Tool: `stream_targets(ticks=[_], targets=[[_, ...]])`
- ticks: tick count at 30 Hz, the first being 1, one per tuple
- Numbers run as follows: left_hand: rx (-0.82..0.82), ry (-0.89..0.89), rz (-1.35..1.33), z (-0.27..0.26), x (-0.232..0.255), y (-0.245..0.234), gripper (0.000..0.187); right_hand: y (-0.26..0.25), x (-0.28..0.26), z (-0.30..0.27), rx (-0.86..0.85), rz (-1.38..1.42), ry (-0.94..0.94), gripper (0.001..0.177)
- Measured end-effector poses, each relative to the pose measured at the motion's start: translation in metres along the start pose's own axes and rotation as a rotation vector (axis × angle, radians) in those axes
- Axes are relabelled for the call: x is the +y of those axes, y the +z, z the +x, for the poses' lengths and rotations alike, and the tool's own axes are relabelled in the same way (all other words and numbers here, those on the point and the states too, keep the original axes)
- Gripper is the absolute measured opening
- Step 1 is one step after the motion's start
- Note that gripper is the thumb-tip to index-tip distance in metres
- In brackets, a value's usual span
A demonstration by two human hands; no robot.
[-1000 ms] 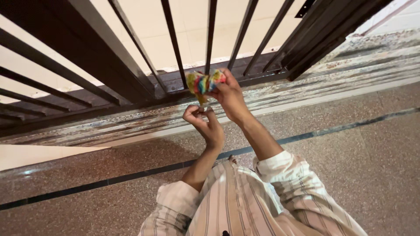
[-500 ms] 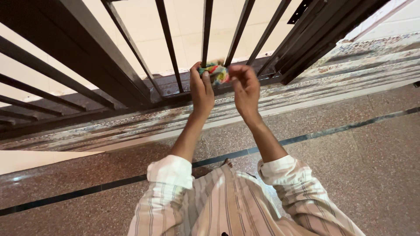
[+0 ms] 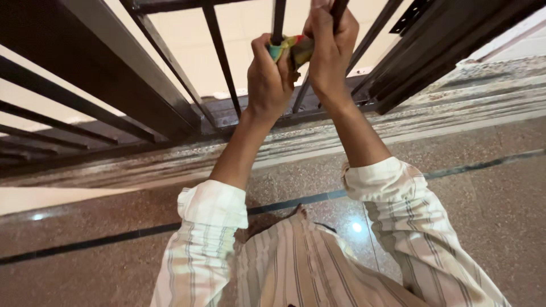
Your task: The person wipes the individual metal bars and the frame of a brown gate using a multicolored cloth.
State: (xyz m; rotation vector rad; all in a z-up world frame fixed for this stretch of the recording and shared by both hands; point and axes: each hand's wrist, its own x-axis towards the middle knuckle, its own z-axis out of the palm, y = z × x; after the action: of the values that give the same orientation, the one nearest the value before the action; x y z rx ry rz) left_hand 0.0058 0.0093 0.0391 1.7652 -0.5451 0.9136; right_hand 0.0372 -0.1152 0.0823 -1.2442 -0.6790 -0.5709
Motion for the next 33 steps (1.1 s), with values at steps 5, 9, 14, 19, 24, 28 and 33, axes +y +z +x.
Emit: stream_targets(ticks=[5, 9, 14, 19, 24, 28, 33], targets=[[0.110, -0.018, 0.101, -0.019, -0.014, 0.011, 0.023, 0.005, -0.002, -0.003, 0.041, -0.046, -0.020, 0.039], [0.175, 0.040, 0.245, -0.050, -0.033, 0.021, 0.026, 0.015, -0.015, 0.000, 0.056, 0.049, 0.097, 0.039], [0.130, -0.087, 0.312, -0.112, -0.060, 0.029, 0.021, 0.011, -0.020, 0.004, -0.012, 0.080, 0.113, 0.040], [0.088, -0.053, 0.387, -0.134, -0.070, 0.025, 0.023, 0.011, -0.017, 0.002, 0.022, 0.086, 0.130, 0.040], [0.125, -0.046, 0.594, -0.153, -0.070, 0.034, 0.034, 0.001, 0.002, 0.003, -0.051, 0.113, 0.079, 0.049], [0.051, -0.217, 0.694, -0.163, -0.072, 0.039, 0.030, -0.001, 0.006, -0.003, -0.011, 0.062, 0.102, 0.051], [-0.059, -0.508, 0.412, -0.138, -0.054, 0.034, 0.021, 0.008, 0.002, -0.001, 0.033, 0.039, 0.059, 0.040]])
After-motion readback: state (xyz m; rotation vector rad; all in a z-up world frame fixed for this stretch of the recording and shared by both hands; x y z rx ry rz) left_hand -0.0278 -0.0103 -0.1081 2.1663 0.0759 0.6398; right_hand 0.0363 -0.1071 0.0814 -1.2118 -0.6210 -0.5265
